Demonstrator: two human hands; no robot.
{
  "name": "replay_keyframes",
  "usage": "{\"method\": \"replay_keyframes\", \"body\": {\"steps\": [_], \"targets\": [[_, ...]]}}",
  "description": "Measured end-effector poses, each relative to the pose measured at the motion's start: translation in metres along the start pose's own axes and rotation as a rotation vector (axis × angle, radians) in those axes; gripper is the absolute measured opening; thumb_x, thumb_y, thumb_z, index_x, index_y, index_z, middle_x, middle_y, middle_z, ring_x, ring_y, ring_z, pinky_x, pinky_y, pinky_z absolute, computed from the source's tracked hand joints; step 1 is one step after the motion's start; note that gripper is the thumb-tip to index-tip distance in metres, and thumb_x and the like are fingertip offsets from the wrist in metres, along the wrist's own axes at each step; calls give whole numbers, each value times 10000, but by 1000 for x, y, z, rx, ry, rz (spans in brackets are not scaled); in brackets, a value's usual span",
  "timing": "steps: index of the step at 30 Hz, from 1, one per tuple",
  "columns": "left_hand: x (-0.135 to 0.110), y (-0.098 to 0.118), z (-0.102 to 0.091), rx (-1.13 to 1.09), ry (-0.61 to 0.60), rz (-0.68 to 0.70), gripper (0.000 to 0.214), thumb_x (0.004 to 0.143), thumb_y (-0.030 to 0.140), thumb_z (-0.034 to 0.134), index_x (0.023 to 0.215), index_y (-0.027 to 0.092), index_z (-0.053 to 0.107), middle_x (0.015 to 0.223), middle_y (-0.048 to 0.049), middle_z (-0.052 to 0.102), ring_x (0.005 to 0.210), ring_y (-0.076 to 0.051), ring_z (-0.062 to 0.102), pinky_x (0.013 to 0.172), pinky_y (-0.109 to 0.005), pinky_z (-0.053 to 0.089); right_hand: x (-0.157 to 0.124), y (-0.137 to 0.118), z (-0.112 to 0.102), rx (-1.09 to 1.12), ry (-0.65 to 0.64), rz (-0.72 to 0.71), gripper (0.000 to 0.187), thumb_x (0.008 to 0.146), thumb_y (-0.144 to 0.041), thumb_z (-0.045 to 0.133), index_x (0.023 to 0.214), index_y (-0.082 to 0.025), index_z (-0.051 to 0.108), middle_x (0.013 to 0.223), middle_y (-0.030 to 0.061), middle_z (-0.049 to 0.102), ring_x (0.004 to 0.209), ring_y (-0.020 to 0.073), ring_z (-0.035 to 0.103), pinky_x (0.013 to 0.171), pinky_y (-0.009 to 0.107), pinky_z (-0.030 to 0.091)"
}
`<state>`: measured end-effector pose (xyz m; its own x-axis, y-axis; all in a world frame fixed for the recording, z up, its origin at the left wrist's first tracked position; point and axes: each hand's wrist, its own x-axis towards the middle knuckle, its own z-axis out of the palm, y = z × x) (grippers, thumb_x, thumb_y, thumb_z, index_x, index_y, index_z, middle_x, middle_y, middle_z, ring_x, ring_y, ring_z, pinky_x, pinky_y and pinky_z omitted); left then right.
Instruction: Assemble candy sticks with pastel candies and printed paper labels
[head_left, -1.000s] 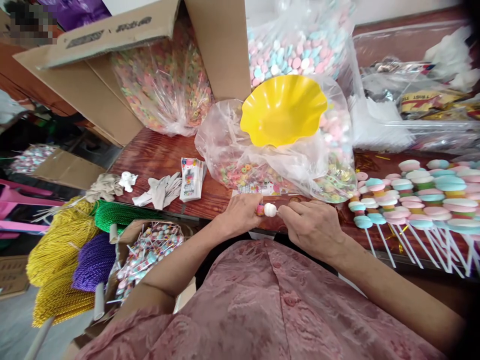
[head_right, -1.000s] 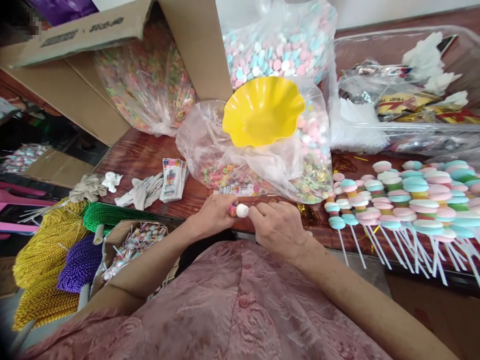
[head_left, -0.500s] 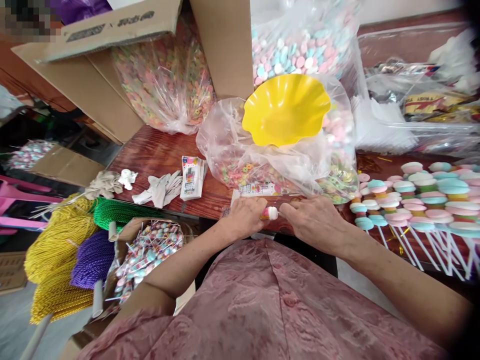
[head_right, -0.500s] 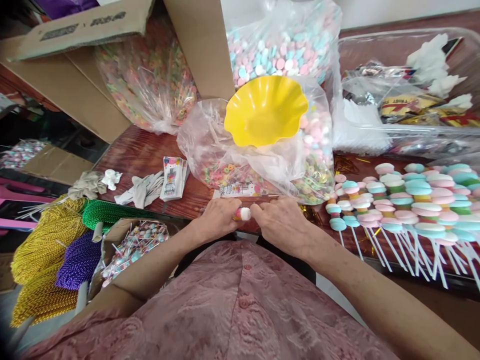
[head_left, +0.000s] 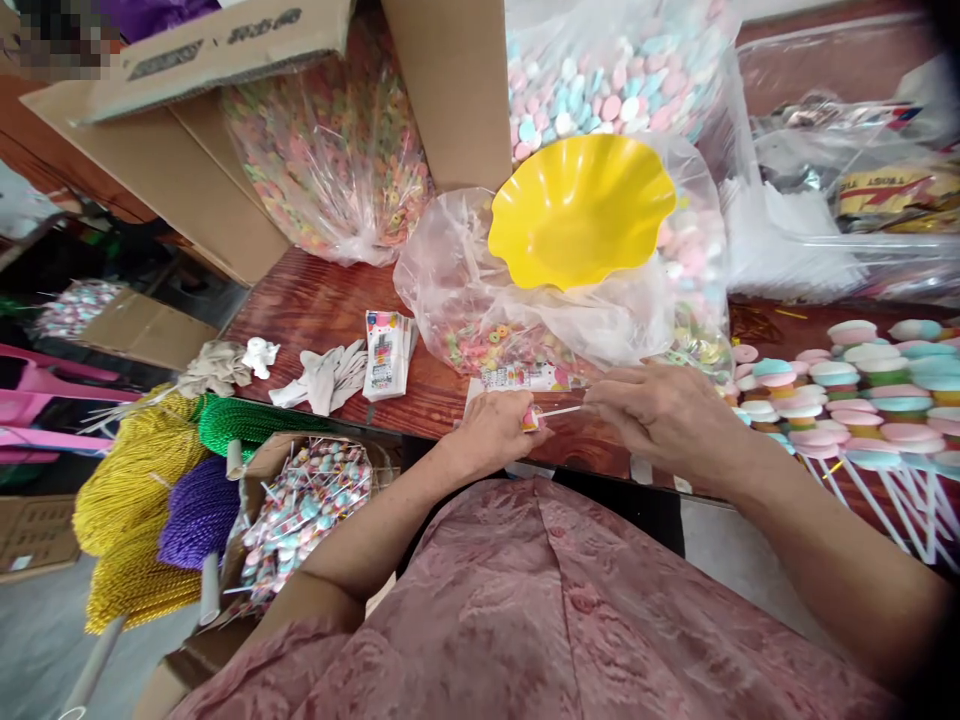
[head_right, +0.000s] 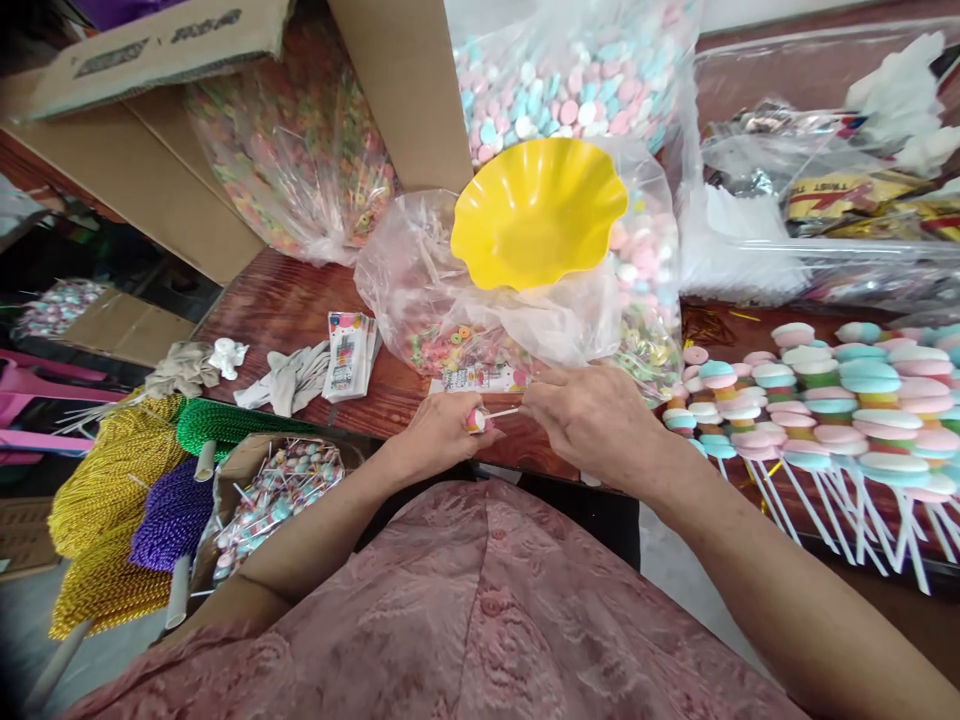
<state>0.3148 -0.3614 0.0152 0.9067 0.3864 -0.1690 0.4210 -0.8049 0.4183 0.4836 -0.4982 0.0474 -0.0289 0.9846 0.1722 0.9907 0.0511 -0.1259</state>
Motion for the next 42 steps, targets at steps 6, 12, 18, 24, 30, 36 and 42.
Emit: {"method": "replay_keyframes", "body": {"steps": [6,12,18,24,30,36,42], "targets": [[9,6,7,-221,5,106,183,844,309,593,741,162,630,710,-16,649,693,-157,579,647,-253,419,0,-12,20,19,69,-115,195,803,-74,450,756,-168,615,676,41,619,619,155,507,609,309,276],[10,7,7,-545,1,160,72,746,166,635,795,133,674,758,-1,645,733,-133,573,672,-239,415,5,-15,38,94,77,-187,217,876,-109,436,820,-142,643,733,64,642,648,160,519,640,307,320],[8,-17,-34,-1127,-352,10,679,669,393,809,1280,182,602,967,-57,691,643,-81,583,611,-215,446,11,19,4,242,55,-182,288,947,-169,412,820,-172,670,730,34,644,648,130,529,620,267,321],[9,-12,-15,-1361,-401,-157,490,650,564,793,764,102,676,654,-69,673,510,-113,599,437,-186,389,23,25,-6,273,192,-180,249,951,-221,478,822,-194,689,741,40,660,735,163,559,698,301,394],[17,10,19,-1434,218,-229,471,683,590,756,743,142,625,549,38,555,371,-30,409,350,-155,294,10,-6,30,703,651,402,182,867,-355,652,973,-209,676,762,12,645,638,142,550,578,271,448],[13,28,26,-1331,260,-83,436,799,596,652,830,161,639,593,57,480,425,-32,414,408,-171,336,1,-38,61,960,585,450,246,912,-297,565,691,-194,605,649,-13,577,620,134,523,616,275,452],[8,25,34,-1414,98,-69,471,830,648,590,821,177,569,655,26,527,536,-69,483,528,-204,427,4,-38,60,681,736,359,154,910,-221,533,814,-223,653,775,28,653,729,172,595,704,328,501]]}}
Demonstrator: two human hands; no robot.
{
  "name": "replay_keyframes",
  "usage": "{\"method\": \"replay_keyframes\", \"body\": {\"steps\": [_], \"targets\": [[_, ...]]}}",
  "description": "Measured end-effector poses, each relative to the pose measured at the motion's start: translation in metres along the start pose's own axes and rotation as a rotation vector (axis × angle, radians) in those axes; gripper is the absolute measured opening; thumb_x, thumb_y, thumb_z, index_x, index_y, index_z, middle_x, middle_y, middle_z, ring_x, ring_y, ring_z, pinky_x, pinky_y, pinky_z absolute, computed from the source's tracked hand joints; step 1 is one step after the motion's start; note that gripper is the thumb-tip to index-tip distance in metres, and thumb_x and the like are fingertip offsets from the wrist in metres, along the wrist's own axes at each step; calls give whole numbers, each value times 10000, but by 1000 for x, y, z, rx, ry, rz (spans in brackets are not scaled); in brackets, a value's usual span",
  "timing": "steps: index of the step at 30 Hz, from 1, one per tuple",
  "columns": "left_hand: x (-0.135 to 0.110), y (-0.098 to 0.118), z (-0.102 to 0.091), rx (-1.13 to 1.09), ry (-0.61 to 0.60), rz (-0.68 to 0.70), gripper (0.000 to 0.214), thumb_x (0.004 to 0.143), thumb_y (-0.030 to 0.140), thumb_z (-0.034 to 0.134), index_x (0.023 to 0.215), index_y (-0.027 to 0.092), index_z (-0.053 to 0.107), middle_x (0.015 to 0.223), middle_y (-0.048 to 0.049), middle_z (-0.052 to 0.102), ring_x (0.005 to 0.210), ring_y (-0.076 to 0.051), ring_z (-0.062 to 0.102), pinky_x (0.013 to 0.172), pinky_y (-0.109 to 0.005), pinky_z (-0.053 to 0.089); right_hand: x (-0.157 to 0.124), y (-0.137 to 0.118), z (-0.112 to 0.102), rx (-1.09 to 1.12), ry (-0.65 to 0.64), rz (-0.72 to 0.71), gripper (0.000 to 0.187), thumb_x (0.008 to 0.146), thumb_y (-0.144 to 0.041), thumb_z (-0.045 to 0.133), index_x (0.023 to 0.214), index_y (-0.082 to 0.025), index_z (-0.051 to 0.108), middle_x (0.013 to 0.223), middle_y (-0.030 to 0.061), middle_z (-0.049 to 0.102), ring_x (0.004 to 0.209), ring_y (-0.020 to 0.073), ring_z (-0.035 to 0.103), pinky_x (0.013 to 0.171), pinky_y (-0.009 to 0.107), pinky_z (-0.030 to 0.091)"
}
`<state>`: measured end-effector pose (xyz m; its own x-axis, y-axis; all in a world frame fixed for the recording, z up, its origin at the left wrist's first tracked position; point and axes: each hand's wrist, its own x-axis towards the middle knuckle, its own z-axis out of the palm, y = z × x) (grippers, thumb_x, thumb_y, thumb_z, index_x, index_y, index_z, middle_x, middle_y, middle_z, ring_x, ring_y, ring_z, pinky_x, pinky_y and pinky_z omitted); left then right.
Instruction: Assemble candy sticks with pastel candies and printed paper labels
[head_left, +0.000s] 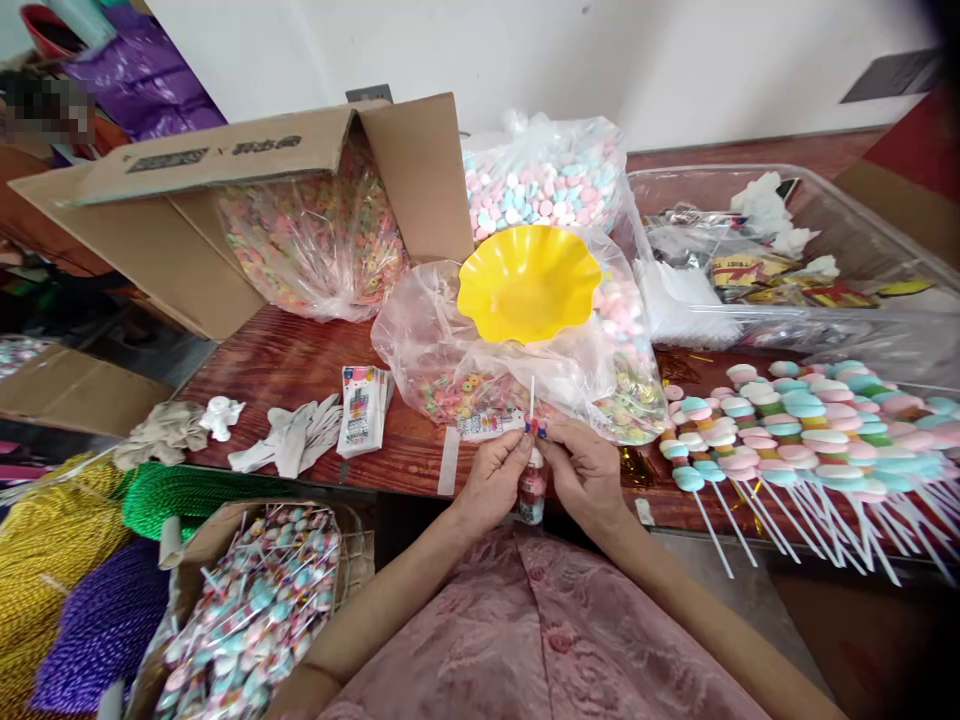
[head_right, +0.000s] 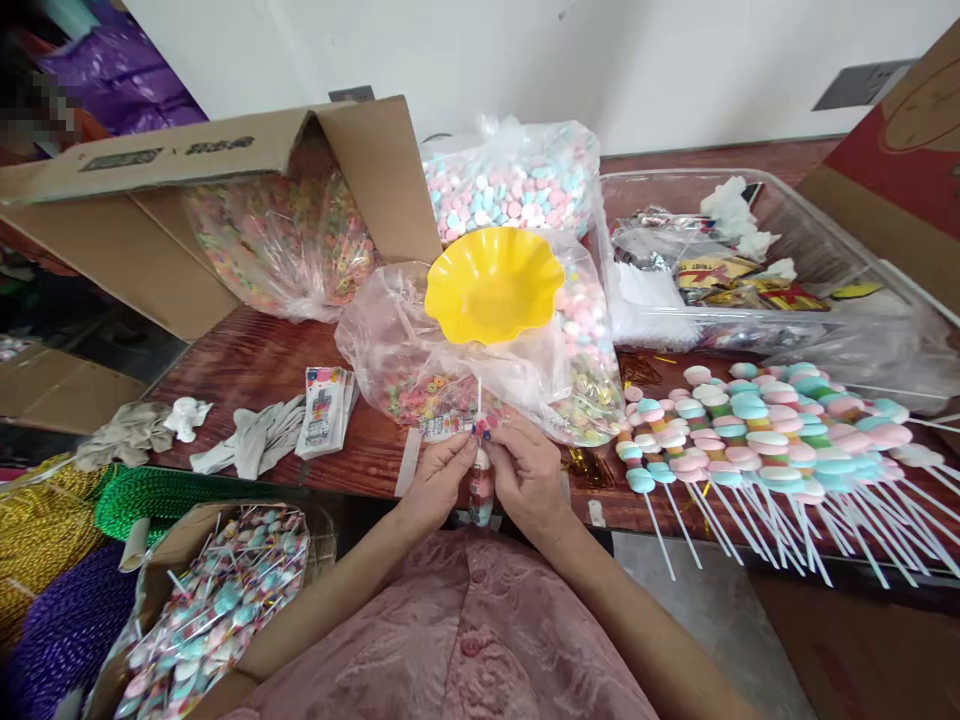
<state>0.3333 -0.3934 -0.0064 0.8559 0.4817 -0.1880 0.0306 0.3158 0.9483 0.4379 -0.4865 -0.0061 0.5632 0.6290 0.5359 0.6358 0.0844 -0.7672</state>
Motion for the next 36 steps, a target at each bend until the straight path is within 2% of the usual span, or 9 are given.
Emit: {"method": "replay_keyframes", "body": {"steps": [11,16,20,23,25,29,31,33,36], "targets": [[10,21,-21,-29,-190,-205,495,687,597,740,696,167,497,560,67,436,444,-34,361,415,-156,311,10,12,10,-81,22,-44,222,843,-163,564,1036,-215,660,916,61,629,853,194,595,756,348,501],[14,28,-33,-5,-327,-357,371,690,478,709,676,142,554,593,-5,573,452,-68,492,378,-157,320,22,9,-26,-545,-289,-541,414,902,-153,523,1285,-293,595,1336,98,578,1227,280,481,966,474,361],[13,30,-42,74,-603,-459,331,727,449,655,683,133,567,599,-45,618,388,-73,461,339,-181,289,18,-7,-45,-624,-570,-740,311,962,-142,461,1216,-238,611,1106,53,692,1173,229,504,993,466,279],[9,33,-46,289,-786,-531,397,823,537,563,736,150,548,598,-24,590,380,-72,419,349,-195,277,4,-15,-44,-580,-624,-680,227,954,-127,427,902,-191,638,753,12,635,873,182,524,892,418,312],[1,38,-45,604,-852,-411,406,896,528,472,754,156,552,637,-22,582,454,-90,457,418,-208,348,-11,-16,-37,-555,-608,-536,215,907,-133,458,739,-183,581,676,13,584,770,177,481,804,391,318],[-20,43,-36,1280,-618,241,313,966,332,360,865,163,602,854,-77,621,789,-181,570,745,-322,476,-38,-14,-20,-365,-539,-18,211,894,-142,485,709,-169,584,710,25,622,726,153,507,693,316,321],[-25,39,-34,1411,-490,387,316,966,277,325,858,166,600,839,-78,607,791,-186,556,774,-341,462,-41,-14,-13,-312,-483,124,243,933,-162,471,730,-167,603,711,19,638,712,141,528,682,302,323],[-23,34,-36,1323,-425,357,322,954,280,326,764,167,561,748,-50,568,706,-158,522,709,-297,448,-39,-16,-11,-415,-381,63,186,942,-201,493,857,-176,656,826,47,684,828,177,561,723,333,320],[-15,31,-43,937,-437,4,320,922,352,355,688,177,486,634,4,496,541,-105,435,532,-221,372,-34,-20,-14,-596,-277,-224,210,940,-239,526,1106,-242,655,1107,65,693,1075,245,521,831,415,282]]}}
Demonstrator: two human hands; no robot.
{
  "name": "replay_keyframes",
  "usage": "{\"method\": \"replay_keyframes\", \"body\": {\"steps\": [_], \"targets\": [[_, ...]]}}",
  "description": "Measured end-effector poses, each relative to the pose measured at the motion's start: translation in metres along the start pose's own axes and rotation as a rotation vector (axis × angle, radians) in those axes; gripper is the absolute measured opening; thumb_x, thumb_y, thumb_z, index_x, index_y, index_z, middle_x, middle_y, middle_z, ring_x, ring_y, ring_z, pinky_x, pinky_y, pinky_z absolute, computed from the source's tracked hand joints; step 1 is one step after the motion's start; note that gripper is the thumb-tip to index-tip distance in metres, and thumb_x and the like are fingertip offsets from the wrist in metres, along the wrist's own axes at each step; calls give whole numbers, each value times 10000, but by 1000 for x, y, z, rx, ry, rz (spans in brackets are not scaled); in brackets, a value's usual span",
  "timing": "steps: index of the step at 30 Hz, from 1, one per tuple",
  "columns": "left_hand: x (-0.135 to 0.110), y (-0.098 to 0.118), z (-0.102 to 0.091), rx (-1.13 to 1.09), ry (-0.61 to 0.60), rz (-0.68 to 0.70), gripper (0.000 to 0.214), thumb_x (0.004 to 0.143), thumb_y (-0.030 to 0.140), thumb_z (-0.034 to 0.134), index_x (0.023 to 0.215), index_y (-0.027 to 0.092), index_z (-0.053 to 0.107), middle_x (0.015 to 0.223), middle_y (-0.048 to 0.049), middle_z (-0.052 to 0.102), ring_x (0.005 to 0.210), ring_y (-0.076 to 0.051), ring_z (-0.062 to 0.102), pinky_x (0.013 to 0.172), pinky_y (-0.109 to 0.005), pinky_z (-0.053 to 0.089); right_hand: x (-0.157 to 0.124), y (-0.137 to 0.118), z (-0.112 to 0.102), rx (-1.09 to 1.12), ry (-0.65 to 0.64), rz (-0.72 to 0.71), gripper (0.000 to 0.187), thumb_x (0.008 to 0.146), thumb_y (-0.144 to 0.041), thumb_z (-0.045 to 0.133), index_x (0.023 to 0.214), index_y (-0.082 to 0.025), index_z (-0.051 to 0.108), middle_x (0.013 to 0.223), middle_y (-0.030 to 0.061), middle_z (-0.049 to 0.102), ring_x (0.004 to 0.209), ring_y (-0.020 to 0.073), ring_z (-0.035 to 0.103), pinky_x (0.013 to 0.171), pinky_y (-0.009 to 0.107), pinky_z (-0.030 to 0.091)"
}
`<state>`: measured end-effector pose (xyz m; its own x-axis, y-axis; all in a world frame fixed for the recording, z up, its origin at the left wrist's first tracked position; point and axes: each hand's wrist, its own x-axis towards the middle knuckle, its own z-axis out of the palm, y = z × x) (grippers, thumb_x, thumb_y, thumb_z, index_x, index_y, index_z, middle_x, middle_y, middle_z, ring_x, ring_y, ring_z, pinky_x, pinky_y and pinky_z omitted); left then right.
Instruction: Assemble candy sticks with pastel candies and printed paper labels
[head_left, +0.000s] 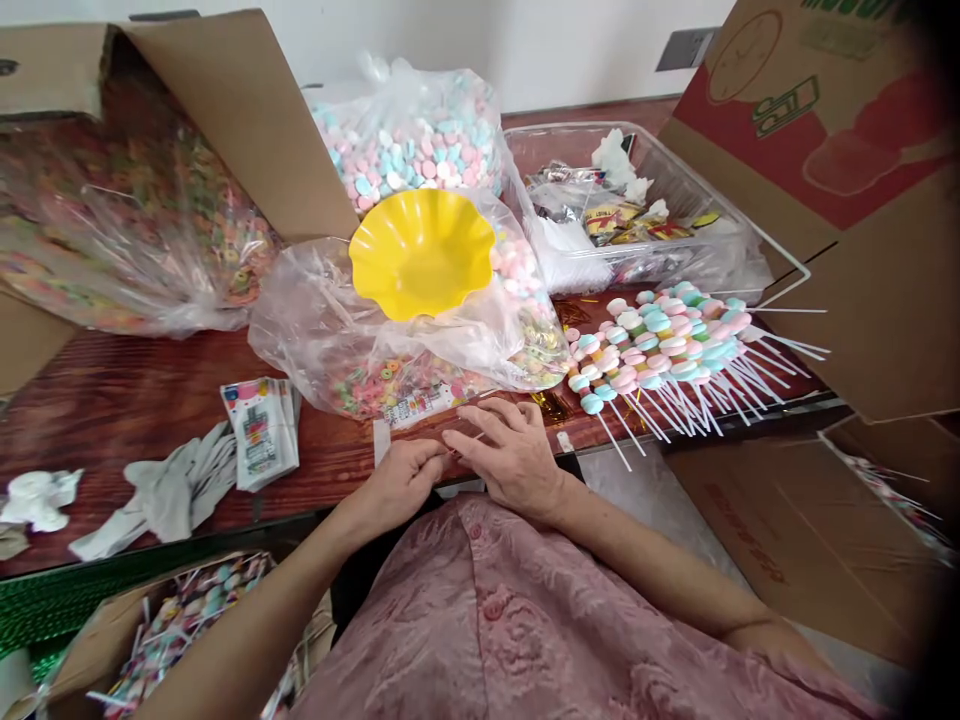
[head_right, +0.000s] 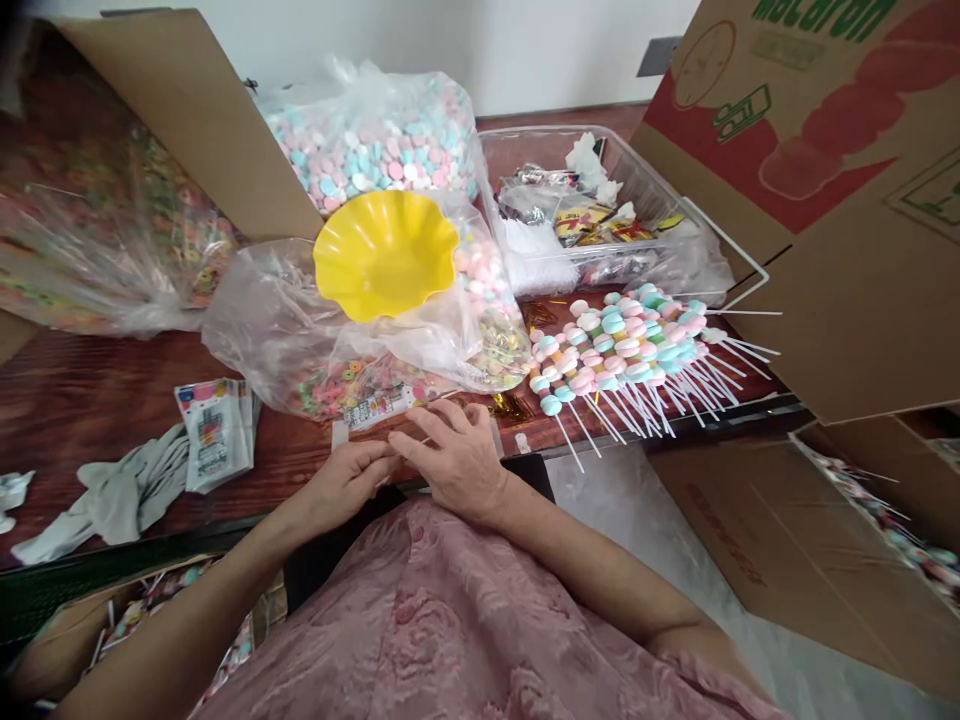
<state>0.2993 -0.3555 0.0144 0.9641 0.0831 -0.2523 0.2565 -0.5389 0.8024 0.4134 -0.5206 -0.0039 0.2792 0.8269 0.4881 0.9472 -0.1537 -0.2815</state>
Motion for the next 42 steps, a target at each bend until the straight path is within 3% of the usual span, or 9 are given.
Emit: {"method": "replay_keyframes", "body": {"steps": [3,5,10,13,18,25,30,36,42], "targets": [[0,-1,-5,-329,-290,-220,283,880,403,410,741,178,510,598,36,474,428,-77,357,423,-202,278,-5,4,-2,14,13,-191,194,944,-177,478,949,-231,664,857,4,699,954,188,539,888,441,253],[-3,3,-3,-282,-356,-183,287,883,402,433,751,171,541,603,28,490,453,-88,400,446,-208,311,-11,7,1,70,-26,-214,225,922,-140,460,801,-204,638,671,-19,632,816,157,525,863,423,261],[-6,7,16,374,44,215,296,943,256,384,798,152,620,783,-57,594,718,-155,536,687,-275,417,-14,10,7,224,-224,73,254,949,-231,521,729,-183,636,712,0,669,735,140,510,706,326,291],[-2,2,22,459,152,294,317,945,201,359,774,143,619,749,-56,582,685,-144,512,661,-271,392,-8,17,-8,107,-259,107,224,953,-228,522,791,-189,671,789,24,690,819,167,532,737,336,302],[5,-8,17,-33,281,196,372,938,292,435,628,142,575,621,-12,532,598,-100,468,585,-237,356,6,62,-57,-277,-202,46,176,925,-264,572,971,-284,740,1222,74,637,1157,307,453,852,432,290],[12,1,25,-821,161,-170,380,729,514,683,744,134,665,569,27,549,419,-32,372,408,-179,253,16,107,-67,-328,-513,-76,229,900,-198,576,1029,-292,739,1375,85,532,1167,320,474,816,426,349],[12,8,26,-923,179,-268,443,622,542,765,783,133,709,584,22,572,425,-31,437,404,-165,287,14,112,-57,-235,-462,-99,190,913,-207,556,894,-225,744,1338,98,573,1138,303,526,845,431,395],[18,7,31,-943,217,-303,375,648,483,739,775,132,692,588,21,579,388,-23,411,377,-160,267,17,121,-71,159,-271,-37,210,911,-269,588,748,-220,712,1141,73,681,1029,236,622,884,425,455],[32,17,39,-958,231,-249,352,664,474,712,659,132,627,518,42,501,370,-26,382,360,-166,241,27,80,-76,386,-74,75,113,874,-318,662,783,-276,714,731,-5,689,748,183,622,756,381,494]]}}
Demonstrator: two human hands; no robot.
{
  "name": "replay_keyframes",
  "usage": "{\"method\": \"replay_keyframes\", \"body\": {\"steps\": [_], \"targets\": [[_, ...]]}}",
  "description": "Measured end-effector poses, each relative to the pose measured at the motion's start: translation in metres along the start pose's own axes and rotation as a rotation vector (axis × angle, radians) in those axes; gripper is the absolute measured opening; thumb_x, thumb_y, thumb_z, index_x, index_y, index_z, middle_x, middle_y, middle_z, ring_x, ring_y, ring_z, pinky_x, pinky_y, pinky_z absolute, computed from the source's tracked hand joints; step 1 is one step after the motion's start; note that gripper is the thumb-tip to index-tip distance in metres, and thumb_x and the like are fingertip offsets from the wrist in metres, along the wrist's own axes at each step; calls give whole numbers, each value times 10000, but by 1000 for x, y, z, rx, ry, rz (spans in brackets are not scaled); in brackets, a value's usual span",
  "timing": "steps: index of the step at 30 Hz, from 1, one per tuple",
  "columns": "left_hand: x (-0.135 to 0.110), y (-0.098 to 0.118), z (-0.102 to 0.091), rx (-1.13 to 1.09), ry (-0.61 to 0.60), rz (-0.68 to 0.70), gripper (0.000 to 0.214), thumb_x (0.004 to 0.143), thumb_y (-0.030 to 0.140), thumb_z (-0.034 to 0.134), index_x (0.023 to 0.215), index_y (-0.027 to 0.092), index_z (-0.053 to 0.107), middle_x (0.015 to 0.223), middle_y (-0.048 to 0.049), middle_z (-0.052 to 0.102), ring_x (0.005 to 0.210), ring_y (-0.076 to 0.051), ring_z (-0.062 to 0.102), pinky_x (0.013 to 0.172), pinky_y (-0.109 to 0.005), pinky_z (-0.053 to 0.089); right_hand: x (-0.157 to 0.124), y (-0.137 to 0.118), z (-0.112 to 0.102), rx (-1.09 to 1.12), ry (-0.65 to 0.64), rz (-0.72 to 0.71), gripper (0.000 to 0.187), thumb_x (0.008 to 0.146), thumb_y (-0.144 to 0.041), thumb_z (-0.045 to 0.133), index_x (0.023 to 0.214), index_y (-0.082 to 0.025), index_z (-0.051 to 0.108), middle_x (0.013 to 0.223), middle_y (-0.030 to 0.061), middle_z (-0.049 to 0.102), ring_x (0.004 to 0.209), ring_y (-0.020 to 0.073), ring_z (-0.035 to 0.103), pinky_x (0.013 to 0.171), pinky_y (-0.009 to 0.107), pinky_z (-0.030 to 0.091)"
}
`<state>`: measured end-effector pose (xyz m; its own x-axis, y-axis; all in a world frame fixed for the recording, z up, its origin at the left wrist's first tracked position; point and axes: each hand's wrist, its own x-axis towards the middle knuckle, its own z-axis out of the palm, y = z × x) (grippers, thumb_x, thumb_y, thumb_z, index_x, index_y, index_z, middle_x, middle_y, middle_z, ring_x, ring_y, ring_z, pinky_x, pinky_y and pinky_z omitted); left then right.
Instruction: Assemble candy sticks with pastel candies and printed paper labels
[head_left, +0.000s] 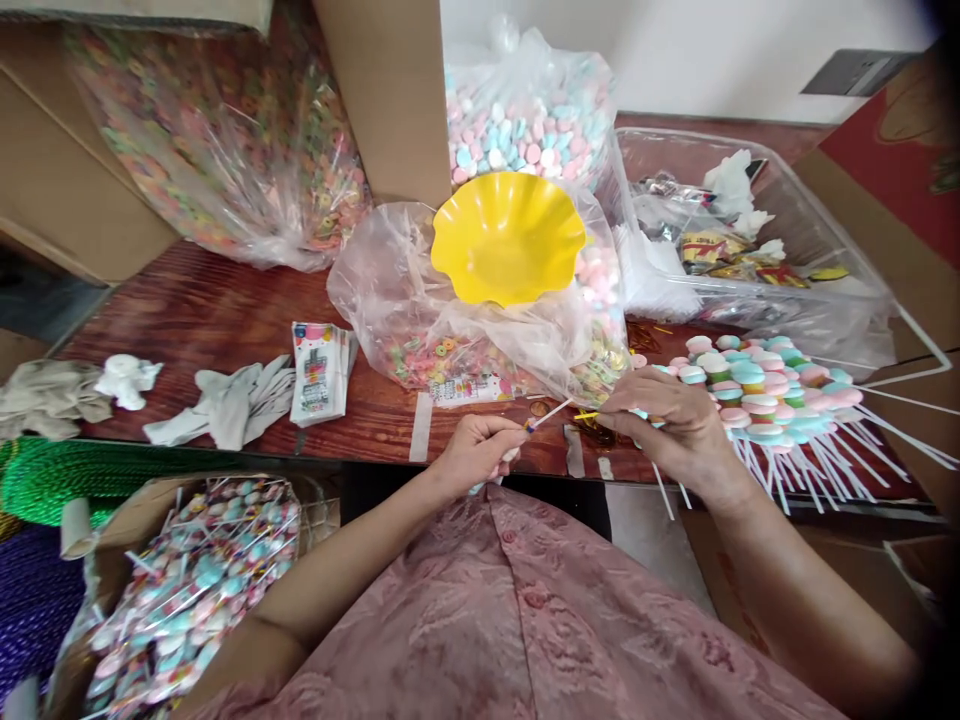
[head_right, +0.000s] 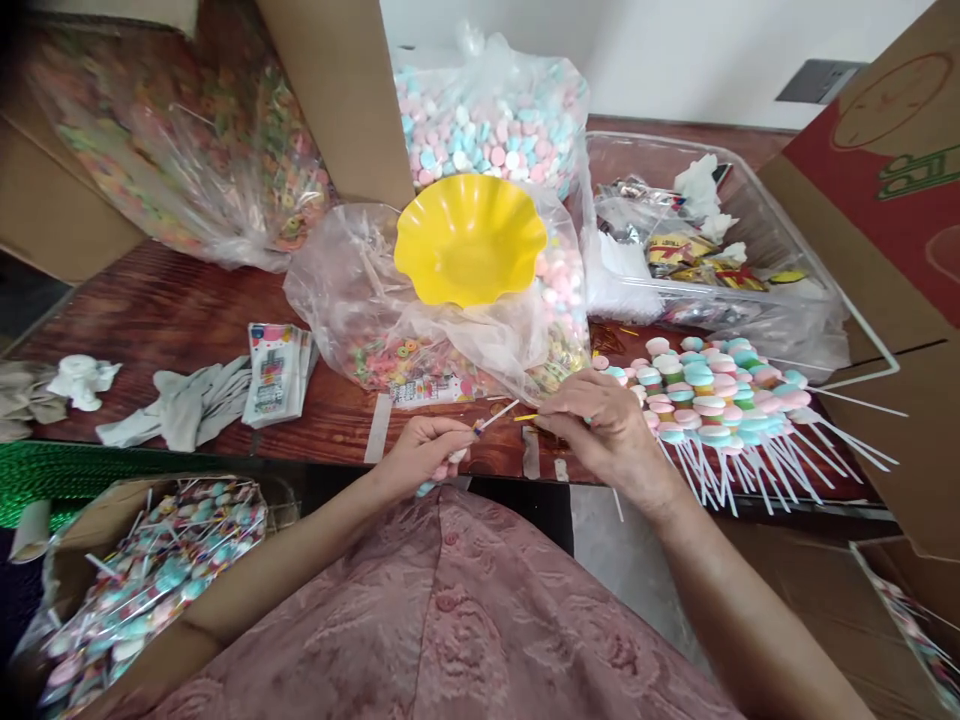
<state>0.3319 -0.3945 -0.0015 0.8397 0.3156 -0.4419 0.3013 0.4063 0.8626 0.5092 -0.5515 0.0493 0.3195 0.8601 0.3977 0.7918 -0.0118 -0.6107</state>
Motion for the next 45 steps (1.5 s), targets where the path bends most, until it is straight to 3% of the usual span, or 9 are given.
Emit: {"method": "replay_keyframes", "body": {"steps": [5,9,14,18,26,31,40,42,45], "targets": [[4,4,11,-72,9,162,364,724,478,689,630,142,586,499,75,427,367,-12,343,378,-164,278,6,-38,57,-161,157,-77,121,870,-193,614,821,-256,704,804,21,699,831,203,604,784,394,462],[-1,8,3,-155,86,197,353,713,467,712,673,135,601,509,67,464,368,-18,369,357,-155,245,2,-41,78,-286,338,-118,129,849,-143,622,888,-247,687,830,25,709,862,215,608,819,409,437],[-10,13,-10,-311,34,97,385,697,474,739,799,115,647,558,6,597,349,-22,379,342,-153,247,-5,-32,82,-336,309,-103,102,846,-142,627,836,-239,659,812,8,720,845,205,629,804,396,410],[-9,16,-7,-311,44,121,367,618,416,813,753,117,648,533,62,505,349,-2,328,314,-138,237,-4,-35,88,-321,232,-88,117,848,-139,610,781,-227,649,828,2,735,875,199,643,807,389,385],[-5,13,-12,-279,54,76,348,603,406,787,736,125,629,503,58,489,346,-26,370,303,-140,224,-15,-21,83,322,62,157,113,871,-280,630,790,-221,682,759,13,688,700,158,621,655,308,487],[-1,9,-12,-271,65,65,323,612,395,765,728,125,632,494,63,473,340,-20,337,298,-145,218,-17,-24,85,290,37,144,107,879,-242,613,789,-221,666,745,9,664,709,154,593,676,314,474],[2,2,-6,-204,108,137,311,651,404,764,723,124,649,577,54,490,381,-1,324,331,-145,239,-21,-14,86,261,92,157,112,877,-232,624,806,-243,709,781,17,692,753,175,621,713,346,503],[4,0,-6,-173,107,137,324,660,425,754,730,124,658,593,44,509,395,-3,347,344,-143,242,-25,-13,82,277,170,195,95,869,-231,637,809,-251,709,768,11,681,738,175,615,701,347,501],[5,-2,-4,-142,120,96,339,668,449,734,756,129,663,576,46,518,385,-3,360,362,-146,272,-28,-19,76,300,410,249,86,844,-205,672,856,-273,722,794,3,668,744,172,611,699,341,498]]}}
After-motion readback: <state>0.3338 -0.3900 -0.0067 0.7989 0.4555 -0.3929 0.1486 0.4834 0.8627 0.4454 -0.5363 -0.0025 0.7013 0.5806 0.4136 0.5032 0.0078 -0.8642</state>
